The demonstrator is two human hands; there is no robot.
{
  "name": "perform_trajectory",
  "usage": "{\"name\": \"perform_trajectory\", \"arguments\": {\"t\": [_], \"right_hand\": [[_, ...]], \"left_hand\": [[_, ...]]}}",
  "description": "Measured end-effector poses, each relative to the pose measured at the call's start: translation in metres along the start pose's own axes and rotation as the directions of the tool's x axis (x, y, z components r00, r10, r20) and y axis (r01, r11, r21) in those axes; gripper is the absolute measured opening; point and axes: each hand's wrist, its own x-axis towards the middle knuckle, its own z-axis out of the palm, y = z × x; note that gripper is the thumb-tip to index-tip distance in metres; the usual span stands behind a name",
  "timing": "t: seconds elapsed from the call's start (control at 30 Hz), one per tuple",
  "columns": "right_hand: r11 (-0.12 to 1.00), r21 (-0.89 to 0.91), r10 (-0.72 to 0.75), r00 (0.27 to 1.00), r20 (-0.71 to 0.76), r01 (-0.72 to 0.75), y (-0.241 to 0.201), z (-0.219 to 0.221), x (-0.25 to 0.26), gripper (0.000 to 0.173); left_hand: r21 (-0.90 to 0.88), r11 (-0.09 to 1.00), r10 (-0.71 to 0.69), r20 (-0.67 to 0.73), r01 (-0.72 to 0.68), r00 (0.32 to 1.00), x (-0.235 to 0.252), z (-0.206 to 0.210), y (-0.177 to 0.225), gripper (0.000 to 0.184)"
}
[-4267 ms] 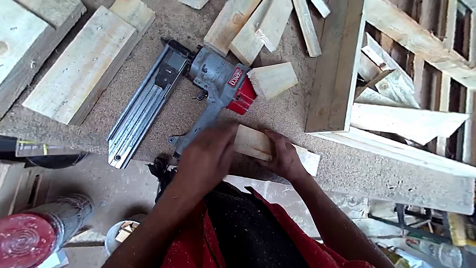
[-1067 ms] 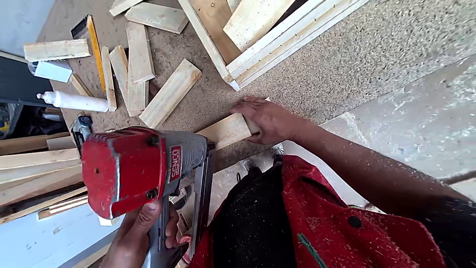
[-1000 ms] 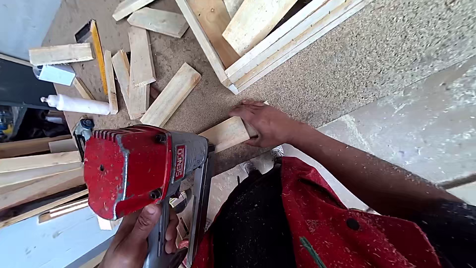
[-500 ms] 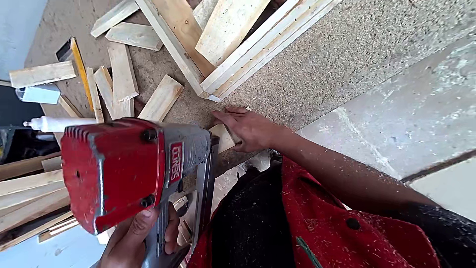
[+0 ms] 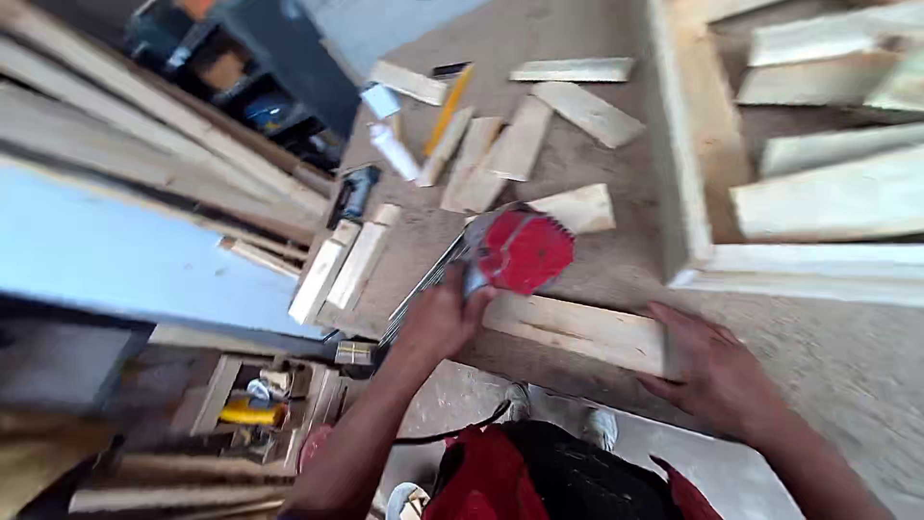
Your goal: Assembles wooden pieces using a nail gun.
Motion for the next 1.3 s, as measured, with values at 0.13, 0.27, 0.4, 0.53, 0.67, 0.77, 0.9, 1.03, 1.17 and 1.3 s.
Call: {"name": "perform_trajectory", "arguments": {"t": [0.13, 0.27, 0.4, 0.53, 0.67, 0.77, 0.9, 1.03, 1.17, 1.3], "right_hand": [[0.999, -0.051, -0.009, 1.000, 0.027, 0.011, -0.008, -0.014, -0.009, 0.105], [0.981, -0.146, -0.125, 0.991, 0.055, 0.131, -0.064, -0.060, -0.006, 0.096], [0.986, -0.132, -0.084, 0.989, 0.118, 0.100, -0.144, -0.085, 0.007, 0.074], [0.997, 0.015, -0.073, 0.972, 0.223, 0.071, -0.173, -0.036, 0.063, 0.072], [0.998, -0.044, -0.043, 0.997, -0.062, 0.041, -0.190, -0.010, 0.116, 0.072], [0.957, -0.243, 0.126, 0.983, -0.135, -0.156, -0.143, -0.011, 0.152, 0.088], [0.858, -0.468, 0.291, 0.951, 0.104, -0.211, -0.080, 0.004, 0.184, 0.106], [0.859, -0.503, 0.259, 0.929, 0.264, -0.097, -0.048, 0.018, 0.203, 0.102], [0.869, -0.488, 0.233, 0.937, 0.259, -0.081, -0.054, 0.021, 0.184, 0.092], [0.893, -0.365, 0.370, 0.893, 0.258, -0.264, -0.083, 0.025, 0.130, 0.081]], "left_hand": [[-0.041, 0.997, -0.064, 0.005, 0.064, 0.998, 0.040, 0.040, -0.031, 0.070], [-0.051, 0.982, 0.169, -0.165, -0.180, 0.972, 0.005, 0.055, -0.051, 0.070], [-0.164, 0.784, 0.600, -0.050, -0.599, 0.799, -0.021, 0.067, -0.060, 0.087], [0.006, 0.735, 0.660, -0.233, -0.678, 0.714, -0.034, 0.047, -0.122, 0.083], [0.181, 0.838, 0.540, -0.412, -0.515, 0.733, -0.004, 0.008, -0.243, 0.088], [0.161, 0.926, 0.376, -0.503, -0.343, 0.778, 0.027, -0.020, -0.301, 0.087], [0.011, 0.906, 0.403, -0.335, -0.424, 0.852, 0.025, 0.001, -0.217, 0.066], [-0.080, 0.920, 0.385, 0.007, -0.383, 0.923, 0.025, 0.111, -0.104, 0.083], [-0.158, 0.941, 0.285, -0.105, -0.299, 0.953, 0.005, 0.129, -0.093, 0.079], [-0.197, 0.952, 0.213, -0.119, -0.233, 0.970, 0.018, 0.114, -0.102, 0.068]]}}
